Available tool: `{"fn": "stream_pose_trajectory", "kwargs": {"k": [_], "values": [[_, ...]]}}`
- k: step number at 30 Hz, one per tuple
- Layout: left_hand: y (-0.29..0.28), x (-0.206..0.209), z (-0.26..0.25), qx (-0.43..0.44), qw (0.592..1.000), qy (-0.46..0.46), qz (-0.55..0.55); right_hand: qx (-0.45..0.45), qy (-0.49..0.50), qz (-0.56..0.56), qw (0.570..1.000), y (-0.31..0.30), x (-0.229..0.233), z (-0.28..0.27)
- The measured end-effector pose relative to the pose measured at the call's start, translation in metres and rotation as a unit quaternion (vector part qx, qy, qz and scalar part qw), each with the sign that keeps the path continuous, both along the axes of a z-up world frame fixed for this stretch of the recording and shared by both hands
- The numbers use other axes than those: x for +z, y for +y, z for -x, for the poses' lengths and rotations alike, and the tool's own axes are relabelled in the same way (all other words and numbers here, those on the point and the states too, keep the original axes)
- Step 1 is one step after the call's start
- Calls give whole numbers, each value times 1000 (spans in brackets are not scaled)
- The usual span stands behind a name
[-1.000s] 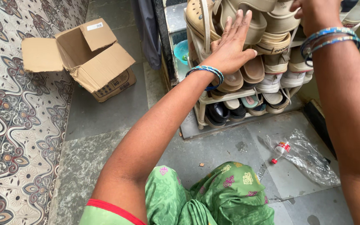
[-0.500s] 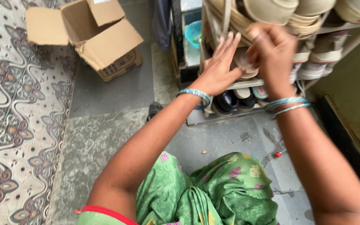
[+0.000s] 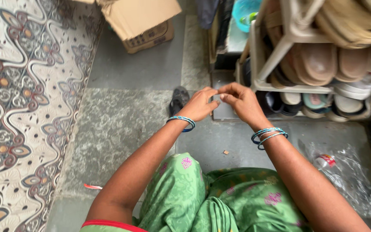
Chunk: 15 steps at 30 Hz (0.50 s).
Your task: The person organizes various shoes and sandals by picking them up from the floor and placing them onto a multi-tiered shoe rack. The person handles sneakers, sandals, and clogs one at a time, arranging them on the shelves.
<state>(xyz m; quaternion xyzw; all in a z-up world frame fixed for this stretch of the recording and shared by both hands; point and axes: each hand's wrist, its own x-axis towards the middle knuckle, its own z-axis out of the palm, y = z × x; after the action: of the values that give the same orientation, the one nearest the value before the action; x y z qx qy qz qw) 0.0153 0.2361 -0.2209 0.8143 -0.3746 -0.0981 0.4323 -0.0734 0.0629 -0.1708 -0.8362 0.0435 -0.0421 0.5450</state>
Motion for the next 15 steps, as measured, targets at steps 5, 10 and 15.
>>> {"fn": "stream_pose_trajectory", "kwargs": {"k": [5,10,15], "values": [[28,-96,-24,33,999,32,-28,59,37,125,990,5,-44,-21],[56,-184,-49,135,971,128,-148,102,53,187,976,9,-77,-55],[67,-238,-67,188,927,141,-292,134,109,172,970,28,-104,-75]]}}
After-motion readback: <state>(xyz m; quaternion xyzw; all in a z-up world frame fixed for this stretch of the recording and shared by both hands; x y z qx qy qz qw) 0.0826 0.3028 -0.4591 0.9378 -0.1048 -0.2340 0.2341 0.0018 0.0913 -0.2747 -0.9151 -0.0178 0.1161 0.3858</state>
